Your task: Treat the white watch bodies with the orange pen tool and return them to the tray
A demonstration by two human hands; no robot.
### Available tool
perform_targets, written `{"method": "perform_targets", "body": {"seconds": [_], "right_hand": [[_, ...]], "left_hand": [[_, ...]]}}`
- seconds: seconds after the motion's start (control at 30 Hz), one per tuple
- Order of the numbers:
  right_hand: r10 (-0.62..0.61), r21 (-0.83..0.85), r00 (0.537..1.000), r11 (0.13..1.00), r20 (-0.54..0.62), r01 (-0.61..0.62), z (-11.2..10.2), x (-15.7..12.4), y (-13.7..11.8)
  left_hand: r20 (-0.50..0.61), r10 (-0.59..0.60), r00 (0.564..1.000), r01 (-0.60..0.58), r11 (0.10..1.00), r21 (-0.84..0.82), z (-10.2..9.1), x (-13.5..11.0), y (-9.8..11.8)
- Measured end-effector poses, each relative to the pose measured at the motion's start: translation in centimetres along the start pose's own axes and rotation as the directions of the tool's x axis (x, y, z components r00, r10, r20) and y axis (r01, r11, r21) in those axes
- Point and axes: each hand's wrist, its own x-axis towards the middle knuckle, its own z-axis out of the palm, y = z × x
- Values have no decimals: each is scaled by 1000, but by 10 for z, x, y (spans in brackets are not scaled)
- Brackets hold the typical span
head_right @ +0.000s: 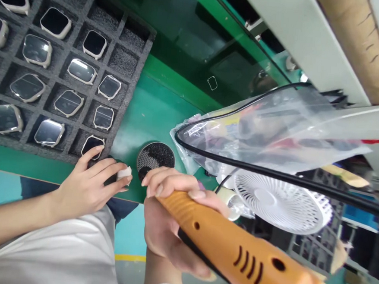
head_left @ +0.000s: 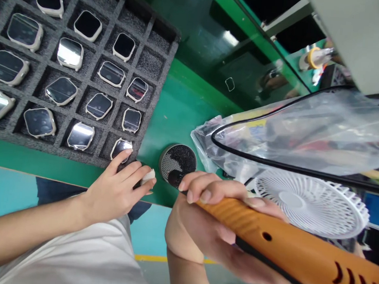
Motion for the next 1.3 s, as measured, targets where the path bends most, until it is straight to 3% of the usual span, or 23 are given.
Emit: {"method": "perform_targets", "body": {"seconds": [0.13, 0.63, 1.07, 1.3], "right_hand": [[18, 3, 998, 1000, 61, -19, 1, -9, 0], [76, -6, 997, 997, 31, -76, 4, -19, 4], [-18, -16, 999, 1000, 45, 19, 11, -22, 15], [86, -31, 989, 996, 117, -83, 9, -22, 10]], "left_hand": [[-5, -14, 1000, 14, 1000, 2, 0, 1, 1], [2, -6, 1000, 6, 1000, -7, 0, 0, 1], [-1, 1, 1000, -1, 1000, 1, 0, 1, 0], [-1, -5, 1000, 5, 1000, -10, -1, 1, 0]]}}
